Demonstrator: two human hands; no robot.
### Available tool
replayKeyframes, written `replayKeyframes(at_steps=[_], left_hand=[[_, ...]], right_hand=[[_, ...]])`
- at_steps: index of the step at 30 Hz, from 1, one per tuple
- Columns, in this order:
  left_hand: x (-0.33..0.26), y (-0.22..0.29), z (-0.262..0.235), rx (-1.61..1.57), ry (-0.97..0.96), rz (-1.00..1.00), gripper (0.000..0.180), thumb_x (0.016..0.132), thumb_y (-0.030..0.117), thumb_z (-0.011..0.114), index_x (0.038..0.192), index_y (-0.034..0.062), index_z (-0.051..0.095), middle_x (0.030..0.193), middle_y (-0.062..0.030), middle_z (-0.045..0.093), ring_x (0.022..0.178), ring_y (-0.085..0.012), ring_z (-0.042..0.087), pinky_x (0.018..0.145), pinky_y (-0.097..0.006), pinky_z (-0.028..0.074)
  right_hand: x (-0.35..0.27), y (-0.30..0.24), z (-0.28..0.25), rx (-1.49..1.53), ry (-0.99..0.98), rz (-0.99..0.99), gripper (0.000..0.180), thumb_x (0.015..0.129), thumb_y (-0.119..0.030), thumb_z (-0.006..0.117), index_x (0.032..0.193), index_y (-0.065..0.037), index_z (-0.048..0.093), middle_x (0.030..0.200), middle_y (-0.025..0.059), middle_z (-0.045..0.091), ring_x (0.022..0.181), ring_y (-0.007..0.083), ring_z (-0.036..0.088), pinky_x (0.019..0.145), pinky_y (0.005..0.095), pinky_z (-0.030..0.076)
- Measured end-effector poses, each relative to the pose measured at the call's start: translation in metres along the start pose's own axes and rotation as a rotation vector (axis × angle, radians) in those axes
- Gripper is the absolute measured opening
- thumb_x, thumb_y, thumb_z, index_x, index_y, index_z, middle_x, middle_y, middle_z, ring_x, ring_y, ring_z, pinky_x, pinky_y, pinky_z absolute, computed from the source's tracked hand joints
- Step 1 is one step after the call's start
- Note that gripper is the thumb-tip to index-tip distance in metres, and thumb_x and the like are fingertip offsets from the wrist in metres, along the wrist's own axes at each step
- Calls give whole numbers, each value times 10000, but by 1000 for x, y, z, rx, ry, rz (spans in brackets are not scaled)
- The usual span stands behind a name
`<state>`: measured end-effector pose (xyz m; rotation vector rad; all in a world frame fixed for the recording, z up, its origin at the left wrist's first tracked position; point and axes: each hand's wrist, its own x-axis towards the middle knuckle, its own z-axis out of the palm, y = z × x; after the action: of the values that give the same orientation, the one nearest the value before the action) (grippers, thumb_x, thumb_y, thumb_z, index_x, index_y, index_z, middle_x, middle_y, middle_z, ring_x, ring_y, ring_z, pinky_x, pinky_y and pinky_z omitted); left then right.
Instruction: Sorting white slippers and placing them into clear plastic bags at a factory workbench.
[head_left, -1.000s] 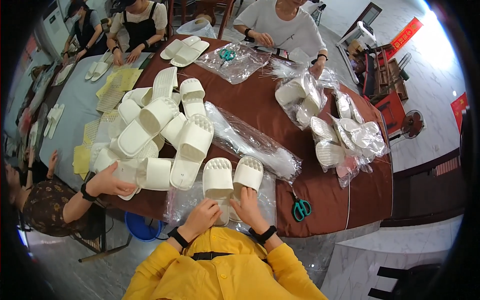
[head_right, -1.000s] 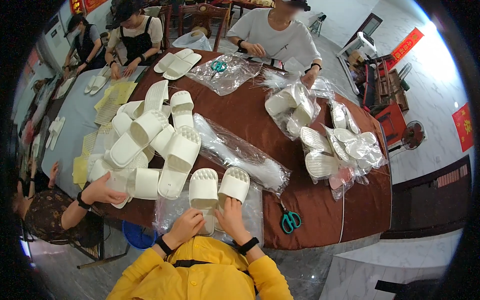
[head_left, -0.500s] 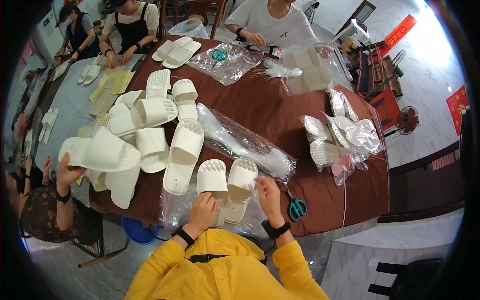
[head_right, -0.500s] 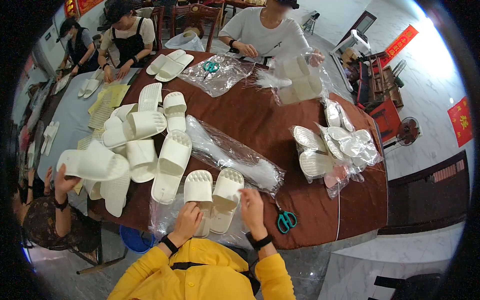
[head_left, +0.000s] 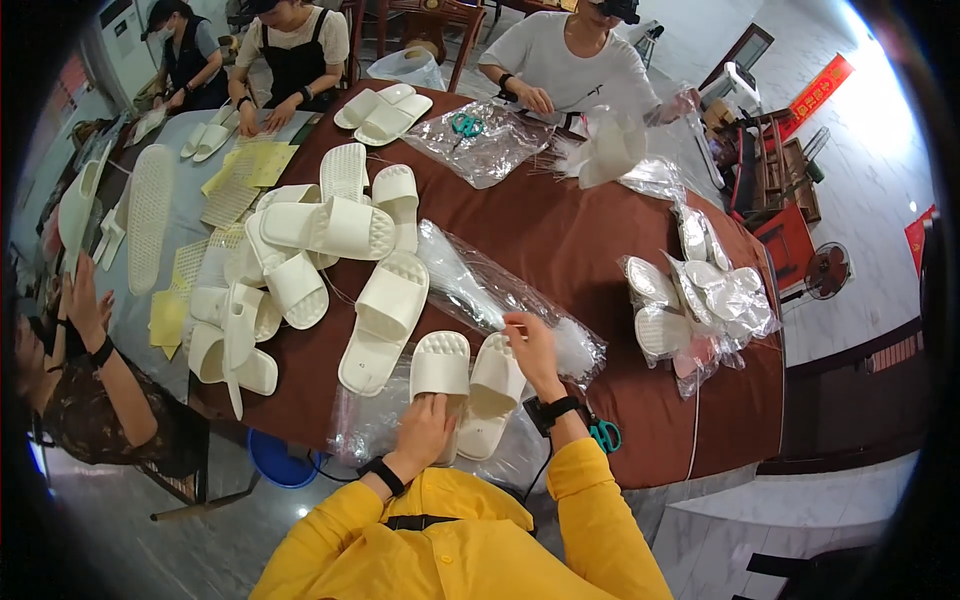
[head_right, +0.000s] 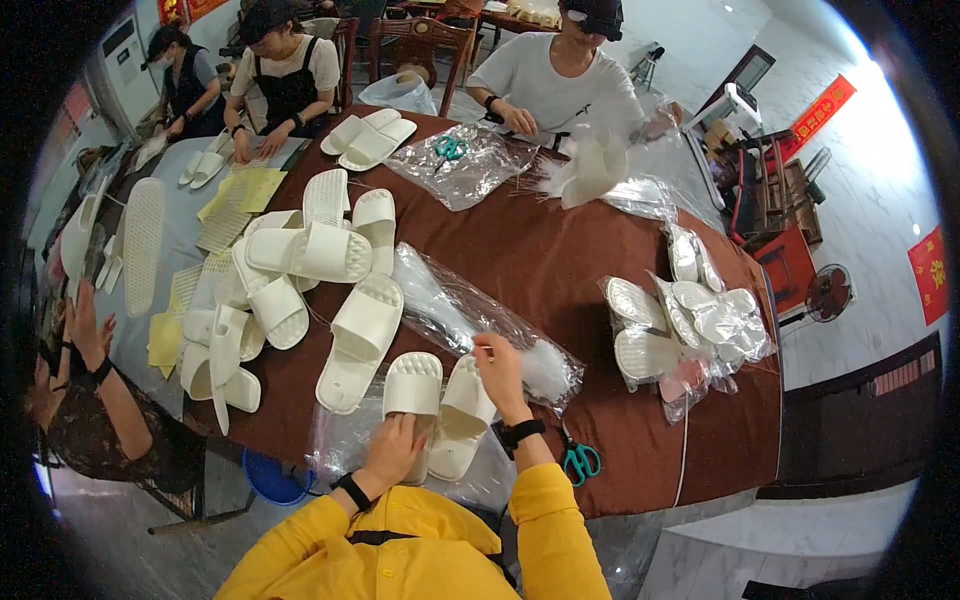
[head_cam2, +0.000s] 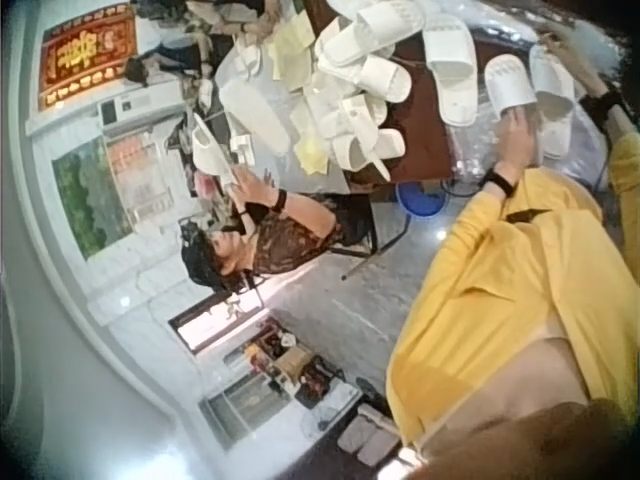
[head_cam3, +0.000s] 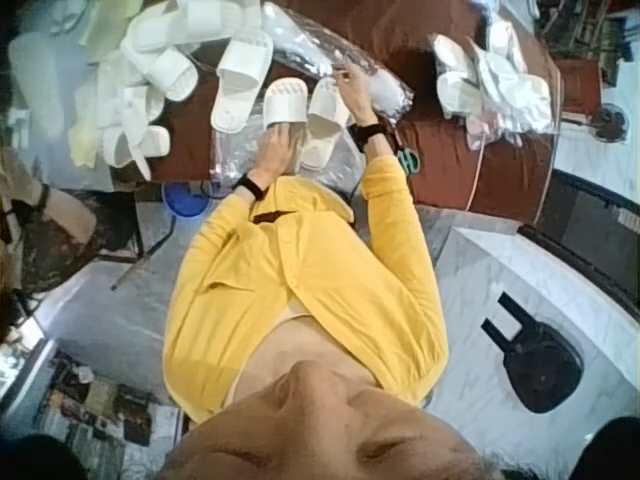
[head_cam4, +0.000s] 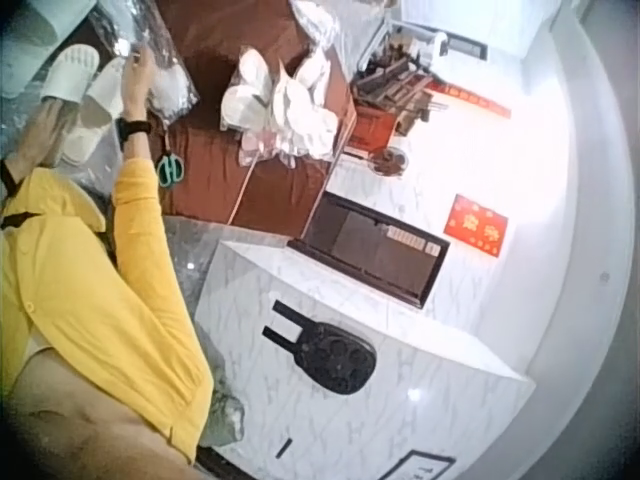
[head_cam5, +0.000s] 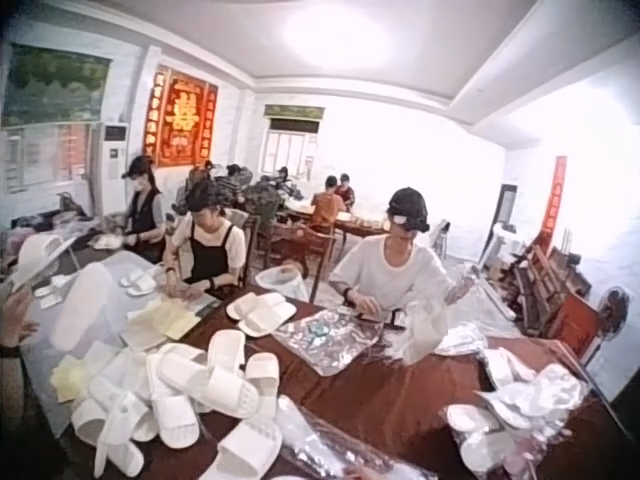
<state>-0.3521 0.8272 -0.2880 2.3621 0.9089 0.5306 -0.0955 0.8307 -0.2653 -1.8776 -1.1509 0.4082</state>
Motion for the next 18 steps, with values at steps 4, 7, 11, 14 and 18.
replayKeyframes(at_steps=[4, 7, 11, 14, 18], left_hand=[[6, -7, 8, 61, -49, 67, 402, 863, 224, 677, 1142, -35, 546, 1058, -231, 598, 997, -396, 571, 871, -476, 471], [11, -10, 14, 73, -82, 75, 405, 876, 262, 668, 1141, -26, 562, 1083, -232, 604, 1016, -391, 573, 897, -472, 465], [14, -11, 17, 92, -132, 74, 405, 894, 301, 646, 1128, -23, 579, 1079, -231, 606, 1031, -383, 574, 899, -462, 465], [10, -14, 19, 116, -173, 34, 397, 909, 309, 626, 1125, -21, 586, 1074, -217, 607, 1028, -377, 571, 906, -457, 457], [7, -15, 18, 102, -97, 95, 362, 912, 281, 615, 1118, -16, 594, 1060, -194, 605, 1014, -378, 566, 926, -460, 440]], right_hand=[[3, -48, 18, 65, -297, 84, 635, 868, -22, 636, 1454, -113, 409, 1150, 154, 666, 882, 239, 696, 777, 328, 540], [2, -54, 45, -17, -335, -113, 643, 872, -79, 651, 1462, -134, 401, 1149, 156, 646, 895, 281, 682, 782, 389, 536], [-2, -56, 77, -279, -351, -93, 348, 899, -254, 651, 1211, -101, 647, 1065, 159, 638, 943, 345, 650, 802, 461, 519], [1, -64, 97, -307, -383, 31, 288, 878, -347, 663, 918, -69, 726, 992, 159, 646, 899, 359, 660, 775, 462, 526], [0, -57, 111, -278, -361, 51, 263, 827, -315, 710, 857, -55, 722, 933, 151, 655, 879, 355, 659, 770, 452, 527]])
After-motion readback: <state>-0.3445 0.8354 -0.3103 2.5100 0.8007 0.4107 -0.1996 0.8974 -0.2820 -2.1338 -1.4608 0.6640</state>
